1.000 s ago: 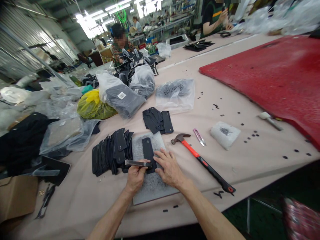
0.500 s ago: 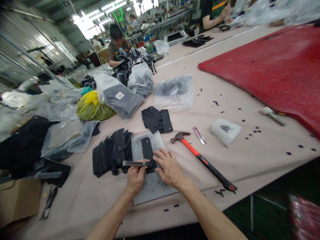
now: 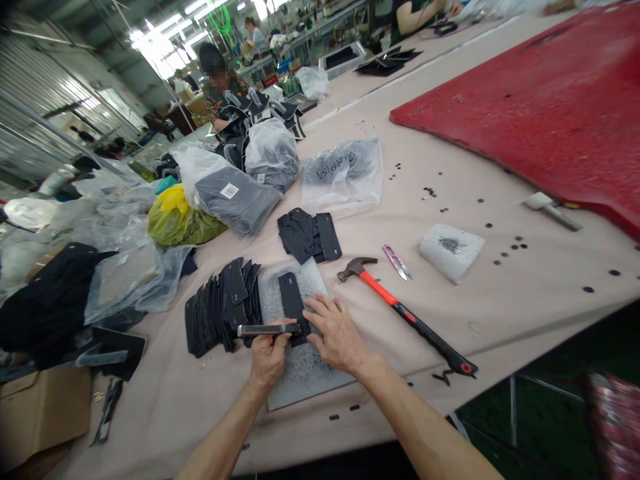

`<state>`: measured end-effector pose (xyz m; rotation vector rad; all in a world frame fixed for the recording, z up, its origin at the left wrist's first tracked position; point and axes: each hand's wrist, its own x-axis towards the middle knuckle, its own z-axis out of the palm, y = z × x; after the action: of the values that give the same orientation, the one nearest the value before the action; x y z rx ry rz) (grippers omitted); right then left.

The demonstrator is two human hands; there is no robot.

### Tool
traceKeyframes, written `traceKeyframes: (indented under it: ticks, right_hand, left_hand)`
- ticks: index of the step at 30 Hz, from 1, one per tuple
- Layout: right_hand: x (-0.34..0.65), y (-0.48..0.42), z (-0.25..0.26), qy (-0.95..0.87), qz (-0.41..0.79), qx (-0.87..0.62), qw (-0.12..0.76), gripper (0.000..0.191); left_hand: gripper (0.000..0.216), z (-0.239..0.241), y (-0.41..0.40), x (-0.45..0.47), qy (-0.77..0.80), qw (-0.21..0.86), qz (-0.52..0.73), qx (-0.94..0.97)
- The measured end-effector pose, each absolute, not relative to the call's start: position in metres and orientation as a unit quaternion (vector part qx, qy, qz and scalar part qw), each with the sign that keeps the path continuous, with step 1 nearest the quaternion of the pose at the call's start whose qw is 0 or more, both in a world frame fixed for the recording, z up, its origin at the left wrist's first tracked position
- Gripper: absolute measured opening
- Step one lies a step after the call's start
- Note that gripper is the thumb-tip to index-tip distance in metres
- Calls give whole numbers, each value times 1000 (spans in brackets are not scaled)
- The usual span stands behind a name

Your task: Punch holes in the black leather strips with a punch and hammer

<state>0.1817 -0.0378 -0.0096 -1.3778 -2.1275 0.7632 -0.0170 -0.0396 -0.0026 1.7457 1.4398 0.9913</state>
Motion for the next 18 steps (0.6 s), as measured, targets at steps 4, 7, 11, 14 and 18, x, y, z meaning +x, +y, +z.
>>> traceKeyframes:
  ticks: [4,7,11,14,18]
  right_hand:
    - [182,-38,-10,-778,280,-504,248,53]
    - [182,-38,-10,-780,279,-503,248,54]
    - [182,-38,-10,-779,280,-505,244,53]
    - [182,-38,-9,-780,279,-504,245,52]
    - [182,-38,-11,-781,278,-503,244,52]
  left_hand:
    - [19,-4,-40,-17,553,324,375,670]
    - [18,-5,-40,-18,547,313,374,680]
    - [19,-6,-40,-15,538,278,363,708]
    - [21,-6,-40,-9,538,250,352,724]
    - [22,-5,-41,-5,549,247,349,718]
